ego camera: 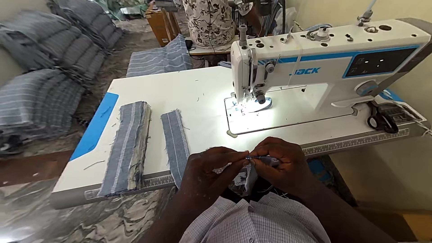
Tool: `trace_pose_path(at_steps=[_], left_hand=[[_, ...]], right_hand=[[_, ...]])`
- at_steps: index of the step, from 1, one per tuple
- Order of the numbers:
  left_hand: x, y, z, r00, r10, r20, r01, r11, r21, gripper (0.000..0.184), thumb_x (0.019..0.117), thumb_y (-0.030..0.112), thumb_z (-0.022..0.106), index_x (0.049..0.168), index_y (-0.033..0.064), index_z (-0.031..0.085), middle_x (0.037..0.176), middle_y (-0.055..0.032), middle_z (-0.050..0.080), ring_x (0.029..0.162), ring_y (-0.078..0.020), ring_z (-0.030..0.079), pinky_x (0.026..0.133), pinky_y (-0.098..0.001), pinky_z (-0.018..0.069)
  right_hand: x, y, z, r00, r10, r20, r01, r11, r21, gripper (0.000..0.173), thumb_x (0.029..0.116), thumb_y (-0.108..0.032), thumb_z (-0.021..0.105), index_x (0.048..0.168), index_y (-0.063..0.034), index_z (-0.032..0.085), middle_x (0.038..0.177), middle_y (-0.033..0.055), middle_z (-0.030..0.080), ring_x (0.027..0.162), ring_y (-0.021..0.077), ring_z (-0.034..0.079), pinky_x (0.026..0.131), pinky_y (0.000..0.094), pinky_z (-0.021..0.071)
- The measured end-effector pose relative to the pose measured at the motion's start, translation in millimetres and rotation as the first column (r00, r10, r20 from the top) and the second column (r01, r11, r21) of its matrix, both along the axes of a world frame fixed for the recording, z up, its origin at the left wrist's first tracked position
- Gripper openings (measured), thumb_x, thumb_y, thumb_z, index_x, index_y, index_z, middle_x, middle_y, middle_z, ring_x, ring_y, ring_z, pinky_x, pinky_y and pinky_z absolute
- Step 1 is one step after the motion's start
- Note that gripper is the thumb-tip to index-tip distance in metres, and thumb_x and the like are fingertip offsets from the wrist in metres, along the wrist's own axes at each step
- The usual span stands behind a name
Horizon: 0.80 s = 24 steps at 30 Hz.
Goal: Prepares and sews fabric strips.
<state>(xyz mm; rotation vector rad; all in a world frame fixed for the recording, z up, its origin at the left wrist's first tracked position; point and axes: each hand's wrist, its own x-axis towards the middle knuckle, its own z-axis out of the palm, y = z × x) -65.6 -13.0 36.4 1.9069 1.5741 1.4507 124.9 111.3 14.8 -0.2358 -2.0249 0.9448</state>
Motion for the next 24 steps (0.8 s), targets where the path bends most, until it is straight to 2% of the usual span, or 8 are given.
trace_pose_path(at_steps=[4,9,12,15,19,21,23,24], left_hand=[[5,0,-1,0.995,0.06,0.085,-0.062,0.998,0.023,0.007,0.0914,0.013,0.072,0.097,0.0117,0.075,0.094,0.0033,0.073,0.083,-0.0106,0.071,0.073,-0.0273,0.0638],[9,-3,2,0.897,0.008,0.442,0.054,0.99,-0.129,0.01,0.0916,0.013,0.071,0.102,0.0128,0.072,0.091,-0.0025,0.069,0.07,-0.0094,0.064,0.061,-0.0209,0.0562],[1,-4,0,0.748,-0.124,0.652,0.233,0.969,-0.083,0.011,0.0927,0.021,0.075,0.099,0.0138,0.07,0.103,-0.0053,0.07,0.081,-0.0088,0.066,0.069,-0.0219,0.0578],[-3,-4,1,0.593,-0.195,0.782,0.354,0.935,-0.035,0.01,0.0951,0.022,0.072,0.098,0.013,0.069,0.103,-0.0083,0.071,0.087,-0.0107,0.07,0.075,-0.0254,0.0596],[3,-4,5,0.589,-0.179,0.788,0.339,0.94,-0.039,0.013,0.0964,0.023,0.071,0.1,0.0107,0.068,0.103,-0.0118,0.072,0.087,-0.0124,0.071,0.075,-0.0259,0.0601],[12,-7,5,0.774,-0.096,0.626,0.17,0.984,-0.059,0.011,0.0973,0.023,0.069,0.101,0.0136,0.066,0.106,-0.0076,0.073,0.086,-0.0116,0.071,0.072,-0.0247,0.0594],[24,-10,3,0.966,0.065,0.252,-0.076,0.996,0.037,0.008,0.0959,0.018,0.069,0.104,0.0173,0.068,0.114,-0.0002,0.075,0.091,-0.0121,0.074,0.072,-0.0257,0.063],[28,-11,-1,0.988,0.112,0.111,-0.124,0.986,0.113,0.012,0.0943,0.015,0.071,0.106,0.0167,0.07,0.119,-0.0002,0.074,0.1,-0.016,0.074,0.079,-0.0307,0.0655]], right_hand=[[5,-1,3,0.998,0.016,-0.063,-0.028,0.981,-0.192,0.011,0.0893,-0.01,0.08,0.097,-0.0032,0.076,0.09,0.0021,0.071,0.075,0.0091,0.067,0.064,0.0229,0.0607],[4,-6,12,0.995,0.082,-0.064,-0.101,0.91,-0.401,0.011,0.0931,-0.01,0.075,0.101,-0.0029,0.074,0.091,0.0034,0.069,0.071,0.0093,0.065,0.062,0.0215,0.0589],[3,-7,13,0.988,0.116,-0.105,-0.153,0.863,-0.481,0.01,0.0935,-0.011,0.075,0.098,-0.002,0.073,0.086,0.0053,0.071,0.069,0.0094,0.065,0.062,0.0221,0.0581],[2,-11,13,0.955,0.212,-0.206,-0.295,0.741,-0.604,0.01,0.0941,-0.01,0.074,0.101,-0.002,0.073,0.088,0.0063,0.07,0.074,0.0079,0.065,0.066,0.0224,0.0573],[0,-20,10,0.946,0.164,-0.279,-0.32,0.591,-0.74,0.01,0.0908,-0.014,0.077,0.097,-0.0076,0.072,0.081,0.004,0.067,0.069,0.0058,0.063,0.064,0.0222,0.0562],[-4,-27,13,0.98,0.007,-0.201,-0.139,0.747,-0.65,0.006,0.0914,-0.009,0.074,0.097,-0.0061,0.073,0.081,0.0042,0.068,0.067,0.0074,0.063,0.061,0.0225,0.0561],[-9,-26,9,0.962,-0.21,-0.177,0.175,0.966,-0.192,0.011,0.0873,-0.003,0.076,0.098,-0.0044,0.076,0.091,0.0019,0.071,0.077,0.0074,0.069,0.066,0.0217,0.062],[-10,-23,6,0.949,-0.236,-0.21,0.249,0.968,0.038,0.015,0.0867,-0.003,0.076,0.102,-0.002,0.076,0.097,0.0043,0.071,0.087,0.0094,0.068,0.074,0.0229,0.0618]])
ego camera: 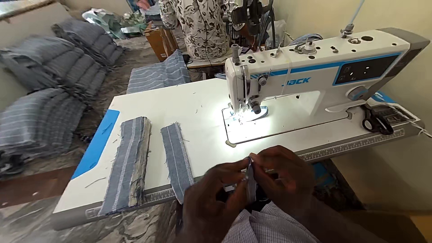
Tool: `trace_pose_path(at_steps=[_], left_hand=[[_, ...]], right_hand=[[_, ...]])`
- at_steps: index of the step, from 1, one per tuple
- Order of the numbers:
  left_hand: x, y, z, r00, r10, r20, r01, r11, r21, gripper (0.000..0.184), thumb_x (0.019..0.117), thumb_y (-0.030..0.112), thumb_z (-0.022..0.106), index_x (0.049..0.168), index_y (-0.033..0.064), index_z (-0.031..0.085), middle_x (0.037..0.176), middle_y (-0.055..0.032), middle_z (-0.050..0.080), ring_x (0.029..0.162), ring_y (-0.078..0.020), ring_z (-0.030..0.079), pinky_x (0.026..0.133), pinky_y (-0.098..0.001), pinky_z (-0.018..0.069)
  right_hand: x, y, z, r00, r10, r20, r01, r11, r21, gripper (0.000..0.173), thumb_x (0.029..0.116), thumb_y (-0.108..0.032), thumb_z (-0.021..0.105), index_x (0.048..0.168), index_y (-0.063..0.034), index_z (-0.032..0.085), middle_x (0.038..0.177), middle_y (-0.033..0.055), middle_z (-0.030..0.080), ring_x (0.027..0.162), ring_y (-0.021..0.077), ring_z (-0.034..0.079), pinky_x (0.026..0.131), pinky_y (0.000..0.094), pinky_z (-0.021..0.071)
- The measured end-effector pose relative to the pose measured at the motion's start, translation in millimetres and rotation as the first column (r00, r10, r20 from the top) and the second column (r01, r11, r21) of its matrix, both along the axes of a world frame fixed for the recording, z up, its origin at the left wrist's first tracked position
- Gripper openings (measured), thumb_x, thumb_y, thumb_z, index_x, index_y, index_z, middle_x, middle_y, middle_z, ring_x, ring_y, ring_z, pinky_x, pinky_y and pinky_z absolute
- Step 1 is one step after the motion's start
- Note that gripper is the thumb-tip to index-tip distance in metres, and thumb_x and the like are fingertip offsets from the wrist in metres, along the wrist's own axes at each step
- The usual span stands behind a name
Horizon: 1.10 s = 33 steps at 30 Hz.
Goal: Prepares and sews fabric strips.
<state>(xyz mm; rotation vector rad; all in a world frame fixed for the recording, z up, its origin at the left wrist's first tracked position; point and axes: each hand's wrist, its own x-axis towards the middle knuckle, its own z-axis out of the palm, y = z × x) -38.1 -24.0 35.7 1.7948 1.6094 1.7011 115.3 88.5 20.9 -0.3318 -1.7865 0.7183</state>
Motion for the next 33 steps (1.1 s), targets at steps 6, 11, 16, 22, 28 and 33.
trace_pose_path(at_steps=[6,11,16,22,28,33], left_hand=[[5,-3,-9,0.964,-0.14,0.227,0.138,0.99,0.025,0.011,0.0942,0.01,0.072,0.105,0.0103,0.071,0.116,-0.0096,0.075,0.1,-0.0211,0.075,0.08,-0.0303,0.0649],[2,5,-5,0.946,-0.108,0.306,0.114,0.994,0.0,0.008,0.0958,0.017,0.071,0.102,0.0131,0.069,0.11,-0.008,0.076,0.098,-0.0197,0.075,0.081,-0.0302,0.0636],[5,13,0,0.96,0.15,-0.236,-0.105,0.975,0.195,0.009,0.0929,0.014,0.07,0.1,0.0141,0.064,0.12,0.0015,0.068,0.107,-0.0119,0.068,0.085,-0.0269,0.0618],[4,19,-3,0.99,0.125,-0.06,-0.123,0.991,0.043,0.014,0.0924,0.013,0.072,0.106,0.0129,0.073,0.1,0.0055,0.073,0.085,-0.0085,0.071,0.072,-0.0245,0.0627],[5,24,-5,0.984,0.123,0.125,-0.117,0.992,-0.055,0.01,0.0909,0.015,0.072,0.101,0.0138,0.07,0.081,0.005,0.071,0.066,-0.0078,0.068,0.058,-0.0217,0.0595],[1,31,-2,0.95,0.074,0.302,-0.001,0.972,-0.235,0.019,0.0916,0.016,0.074,0.109,0.0094,0.076,0.086,-0.0049,0.076,0.068,-0.0165,0.072,0.061,-0.0284,0.0633]], right_hand=[[5,30,-2,0.874,0.471,-0.122,-0.476,0.773,-0.42,0.005,0.0889,-0.003,0.071,0.093,-0.0022,0.073,0.087,0.0032,0.067,0.071,0.0065,0.064,0.062,0.0209,0.0577],[2,27,-5,0.881,0.459,-0.113,-0.435,0.695,-0.573,0.01,0.0941,-0.013,0.072,0.096,-0.0047,0.077,0.088,0.0037,0.071,0.072,0.0078,0.065,0.062,0.0228,0.057],[-10,2,3,0.992,0.042,-0.12,-0.062,0.985,-0.164,0.01,0.0828,-0.002,0.077,0.092,-0.004,0.074,0.088,0.0011,0.07,0.075,0.0082,0.068,0.065,0.0232,0.0622],[-8,-3,-2,0.995,-0.005,-0.103,-0.007,0.993,-0.115,0.013,0.0804,-0.001,0.078,0.093,-0.0022,0.077,0.089,0.0019,0.07,0.077,0.0075,0.069,0.065,0.0208,0.0621],[-10,-4,-12,0.999,0.036,-0.03,-0.039,0.994,-0.105,0.02,0.0819,-0.001,0.079,0.101,-0.0037,0.077,0.096,0.0015,0.069,0.084,0.0073,0.068,0.069,0.0206,0.062],[-12,3,-27,0.977,-0.145,0.154,0.127,0.985,0.12,0.017,0.0884,-0.009,0.074,0.105,-0.0069,0.077,0.105,0.0031,0.066,0.102,0.0114,0.063,0.086,0.0243,0.0571]])
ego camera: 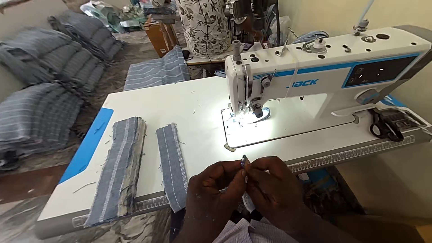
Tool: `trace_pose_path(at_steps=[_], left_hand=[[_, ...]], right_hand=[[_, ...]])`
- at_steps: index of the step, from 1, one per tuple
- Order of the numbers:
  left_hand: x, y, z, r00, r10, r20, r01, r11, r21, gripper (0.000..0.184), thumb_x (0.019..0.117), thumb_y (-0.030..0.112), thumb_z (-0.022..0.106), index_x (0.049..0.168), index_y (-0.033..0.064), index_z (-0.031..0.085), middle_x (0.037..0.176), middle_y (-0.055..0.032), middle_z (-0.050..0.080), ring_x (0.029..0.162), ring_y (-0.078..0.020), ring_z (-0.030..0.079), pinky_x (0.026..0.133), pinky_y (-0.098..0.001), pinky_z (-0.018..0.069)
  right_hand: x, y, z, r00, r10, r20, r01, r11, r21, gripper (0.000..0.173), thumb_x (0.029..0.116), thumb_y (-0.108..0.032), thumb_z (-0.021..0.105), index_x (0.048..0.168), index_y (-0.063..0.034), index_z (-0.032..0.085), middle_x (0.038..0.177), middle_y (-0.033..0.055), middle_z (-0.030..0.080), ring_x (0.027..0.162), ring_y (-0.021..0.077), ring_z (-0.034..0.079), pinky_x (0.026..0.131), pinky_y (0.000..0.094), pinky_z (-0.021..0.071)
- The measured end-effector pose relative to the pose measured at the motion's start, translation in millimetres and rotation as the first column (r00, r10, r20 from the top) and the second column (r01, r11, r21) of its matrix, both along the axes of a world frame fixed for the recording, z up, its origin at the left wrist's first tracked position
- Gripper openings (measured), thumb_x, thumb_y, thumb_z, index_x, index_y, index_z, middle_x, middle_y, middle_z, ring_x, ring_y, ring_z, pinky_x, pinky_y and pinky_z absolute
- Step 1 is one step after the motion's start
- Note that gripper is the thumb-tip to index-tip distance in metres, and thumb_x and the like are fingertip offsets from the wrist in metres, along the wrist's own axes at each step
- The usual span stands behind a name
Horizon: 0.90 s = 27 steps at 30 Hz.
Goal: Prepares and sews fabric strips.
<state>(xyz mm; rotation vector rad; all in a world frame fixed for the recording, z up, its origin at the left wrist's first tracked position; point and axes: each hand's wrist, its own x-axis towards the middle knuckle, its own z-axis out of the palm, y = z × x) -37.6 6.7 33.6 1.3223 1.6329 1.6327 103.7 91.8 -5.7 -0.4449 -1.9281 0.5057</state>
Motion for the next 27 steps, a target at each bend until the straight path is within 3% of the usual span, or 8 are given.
trace_pose_path(at_steps=[3,6,8,9,12,16,20,27], left_hand=[[-9,22,-13,0.983,0.023,0.18,-0.004,0.994,-0.105,0.013,0.0949,0.019,0.074,0.102,0.0078,0.076,0.083,-0.0114,0.074,0.067,-0.0237,0.073,0.065,-0.0372,0.0656],[-15,58,-33,0.978,0.07,0.194,-0.025,0.973,-0.228,0.015,0.1012,0.018,0.066,0.096,0.0058,0.071,0.082,-0.0108,0.075,0.067,-0.0238,0.075,0.065,-0.0403,0.0666],[-23,87,-52,0.994,0.066,-0.089,-0.093,0.937,-0.338,0.016,0.1023,0.023,0.064,0.095,0.0098,0.07,0.076,-0.0007,0.073,0.063,-0.0134,0.072,0.061,-0.0341,0.0646],[-29,100,-61,0.954,0.045,-0.296,-0.158,0.915,-0.371,0.018,0.1012,0.027,0.064,0.094,0.0131,0.071,0.073,0.0033,0.07,0.061,-0.0102,0.069,0.058,-0.0332,0.0609],[-41,127,-64,0.768,-0.046,-0.639,-0.307,0.849,-0.43,0.023,0.1007,0.036,0.061,0.101,0.0156,0.073,0.073,-0.0022,0.067,0.067,-0.0227,0.066,0.06,-0.0496,0.0525],[-51,105,-61,0.672,-0.049,-0.739,-0.234,0.933,-0.274,0.036,0.0995,0.04,0.063,0.12,0.0108,0.068,0.098,-0.009,0.066,0.088,-0.0275,0.066,0.074,-0.0488,0.0572],[-39,85,-83,0.54,-0.147,-0.829,-0.088,0.969,-0.229,0.064,0.0997,0.063,0.048,0.148,0.0224,0.057,0.13,-0.004,0.061,0.107,-0.0264,0.054,0.083,-0.0453,0.0436],[-47,93,-80,0.438,-0.199,-0.877,-0.109,0.956,-0.272,0.069,0.0991,0.07,0.04,0.141,0.0195,0.062,0.143,-0.0018,0.057,0.119,-0.0271,0.051,0.09,-0.0463,0.04]], right_hand=[[-4,4,-15,0.995,0.052,0.081,-0.038,0.985,-0.168,0.029,0.0912,-0.015,0.066,0.12,-0.0122,0.073,0.118,0.0017,0.058,0.115,0.0128,0.055,0.091,0.0278,0.0538],[-16,12,-34,0.98,-0.048,0.191,0.111,0.936,-0.335,0.045,0.0964,-0.016,0.063,0.141,-0.0189,0.064,0.121,0.0024,0.052,0.095,0.0059,0.058,0.071,0.0215,0.0572],[-23,30,-42,0.908,-0.134,0.398,0.266,0.917,-0.298,0.043,0.0936,-0.009,0.062,0.135,-0.0164,0.069,0.117,0.0084,0.059,0.072,0.0119,0.063,0.056,0.0298,0.0577],[-25,43,-41,0.845,-0.14,0.516,0.304,0.92,-0.249,0.038,0.0928,-0.006,0.064,0.129,-0.0132,0.073,0.117,0.0116,0.062,0.068,0.0183,0.065,0.055,0.0365,0.0587],[-31,99,-35,0.685,-0.168,0.709,0.246,0.969,-0.007,0.024,0.0931,-0.007,0.066,0.108,-0.0192,0.08,0.112,0.0095,0.069,0.079,0.0267,0.07,0.061,0.0455,0.0591],[-24,171,-45,0.782,0.089,0.617,-0.19,0.977,0.1,0.03,0.0953,-0.004,0.058,0.105,-0.0226,0.08,0.109,0.0035,0.067,0.099,0.0207,0.066,0.08,0.0371,0.0582],[-21,179,-51,0.795,0.163,0.585,-0.266,0.96,0.094,0.026,0.0948,-0.005,0.057,0.099,-0.0191,0.079,0.11,0.0034,0.068,0.098,0.0187,0.066,0.079,0.0339,0.058],[-22,181,-51,0.783,0.077,0.618,-0.215,0.964,0.153,0.035,0.0985,-0.008,0.053,0.116,-0.0238,0.078,0.11,0.0035,0.067,0.093,0.0201,0.066,0.068,0.0342,0.0558]])
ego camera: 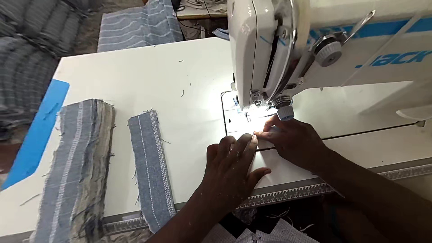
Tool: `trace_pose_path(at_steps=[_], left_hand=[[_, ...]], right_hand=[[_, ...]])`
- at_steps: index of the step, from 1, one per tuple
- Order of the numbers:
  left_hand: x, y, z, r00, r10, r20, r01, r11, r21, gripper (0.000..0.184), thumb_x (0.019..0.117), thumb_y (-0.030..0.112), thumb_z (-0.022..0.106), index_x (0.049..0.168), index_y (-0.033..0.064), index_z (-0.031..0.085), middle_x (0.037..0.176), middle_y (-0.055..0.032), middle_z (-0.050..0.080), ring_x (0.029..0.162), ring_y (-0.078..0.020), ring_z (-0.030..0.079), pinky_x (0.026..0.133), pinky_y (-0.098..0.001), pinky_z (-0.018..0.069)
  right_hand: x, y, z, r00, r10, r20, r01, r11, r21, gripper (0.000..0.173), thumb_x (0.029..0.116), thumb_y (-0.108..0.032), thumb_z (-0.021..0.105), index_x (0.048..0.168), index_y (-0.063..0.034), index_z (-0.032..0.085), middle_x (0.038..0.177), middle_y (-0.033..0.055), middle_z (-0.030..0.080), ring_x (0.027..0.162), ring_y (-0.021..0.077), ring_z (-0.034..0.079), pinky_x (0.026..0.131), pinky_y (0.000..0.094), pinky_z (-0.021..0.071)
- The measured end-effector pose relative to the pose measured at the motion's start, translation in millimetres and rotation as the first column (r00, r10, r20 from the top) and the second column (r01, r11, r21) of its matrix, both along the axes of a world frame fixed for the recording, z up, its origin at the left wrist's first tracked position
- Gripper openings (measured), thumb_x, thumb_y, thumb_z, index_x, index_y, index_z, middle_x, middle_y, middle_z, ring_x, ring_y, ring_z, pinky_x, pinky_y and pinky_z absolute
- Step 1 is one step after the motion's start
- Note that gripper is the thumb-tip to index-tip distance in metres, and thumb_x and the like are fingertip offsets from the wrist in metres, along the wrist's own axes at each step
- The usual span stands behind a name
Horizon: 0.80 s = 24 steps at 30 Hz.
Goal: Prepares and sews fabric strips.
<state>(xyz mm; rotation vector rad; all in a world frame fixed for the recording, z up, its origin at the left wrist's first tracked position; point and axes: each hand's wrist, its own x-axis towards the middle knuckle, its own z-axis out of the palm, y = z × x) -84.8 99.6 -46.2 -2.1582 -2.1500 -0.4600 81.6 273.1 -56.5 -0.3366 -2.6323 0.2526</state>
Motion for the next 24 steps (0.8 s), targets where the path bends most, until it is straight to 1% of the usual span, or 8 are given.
trace_pose_path(at_steps=[4,9,11,14,17,19,21,24], left_hand=[[-5,19,-1,0.999,0.036,0.012,-0.037,0.999,0.027,0.063,0.1031,0.063,0.04,0.143,0.0187,0.06,0.144,-0.0002,0.056,0.116,-0.0268,0.053,0.086,-0.0474,0.0403],[3,31,0,0.996,0.089,0.009,-0.089,0.994,0.063,0.055,0.1055,0.052,0.042,0.137,0.0131,0.063,0.138,-0.0077,0.058,0.118,-0.0312,0.053,0.085,-0.0495,0.0415],[8,36,1,0.995,0.098,-0.012,-0.097,0.992,0.078,0.049,0.1055,0.046,0.044,0.132,0.0101,0.065,0.128,-0.0095,0.061,0.113,-0.031,0.055,0.082,-0.0484,0.0433],[14,48,3,0.992,0.094,-0.084,-0.086,0.992,0.093,0.037,0.102,0.036,0.05,0.115,0.0077,0.069,0.094,-0.0087,0.066,0.084,-0.0279,0.063,0.066,-0.0438,0.0484],[12,62,8,0.991,0.061,-0.122,-0.056,0.997,0.043,0.027,0.0974,0.031,0.055,0.099,0.0078,0.068,0.065,-0.0062,0.059,0.056,-0.0258,0.062,0.047,-0.0402,0.0468],[11,66,10,0.99,0.054,-0.127,-0.051,0.998,0.024,0.027,0.0949,0.032,0.057,0.095,0.0073,0.068,0.06,-0.0057,0.057,0.053,-0.0262,0.062,0.045,-0.0404,0.0468],[10,67,9,0.991,0.064,-0.12,-0.061,0.998,0.03,0.028,0.0939,0.032,0.057,0.096,0.0074,0.069,0.058,-0.005,0.056,0.052,-0.0258,0.061,0.044,-0.0403,0.0462],[12,66,8,0.988,0.12,-0.102,-0.122,0.992,-0.018,0.036,0.0953,0.035,0.053,0.11,0.0078,0.072,0.061,-0.0045,0.058,0.054,-0.0246,0.062,0.045,-0.0398,0.0463]], right_hand=[[-13,19,3,0.998,-0.05,0.05,0.048,0.998,0.035,0.033,0.0967,-0.009,0.056,0.113,-0.0254,0.079,0.107,0.0092,0.069,0.098,0.0267,0.068,0.075,0.0419,0.0569],[-18,26,7,0.999,-0.037,-0.002,0.037,0.995,0.092,0.029,0.0949,-0.007,0.057,0.107,-0.0197,0.08,0.104,0.0133,0.07,0.096,0.0298,0.069,0.078,0.0412,0.0571],[-16,25,12,0.999,-0.039,0.029,0.036,0.995,0.095,0.031,0.0943,-0.005,0.058,0.108,-0.0215,0.08,0.102,0.0119,0.068,0.095,0.0293,0.067,0.077,0.0403,0.0558],[-8,18,15,0.997,-0.077,-0.005,0.078,0.991,0.108,0.026,0.0961,-0.014,0.054,0.105,-0.0185,0.079,0.11,0.0106,0.067,0.102,0.0321,0.062,0.08,0.0459,0.0511],[15,0,20,0.973,-0.175,-0.147,0.178,0.984,0.003,0.028,0.0986,-0.025,0.055,0.114,-0.0171,0.077,0.122,0.0072,0.067,0.12,0.0291,0.058,0.097,0.048,0.0486],[42,-9,30,0.947,-0.247,-0.207,0.232,0.968,-0.091,0.027,0.0968,-0.026,0.061,0.116,-0.0171,0.078,0.119,0.0049,0.069,0.116,0.0217,0.062,0.098,0.0418,0.052],[76,-7,43,0.914,-0.305,-0.267,0.283,0.952,-0.119,0.024,0.0954,-0.022,0.064,0.111,-0.0117,0.079,0.113,0.007,0.071,0.106,0.0176,0.068,0.089,0.0367,0.0587],[140,22,71,0.859,-0.414,-0.301,0.422,0.906,-0.043,0.027,0.0991,-0.018,0.064,0.113,0.0031,0.073,0.109,0.0199,0.07,0.098,0.0244,0.069,0.086,0.0407,0.058]])
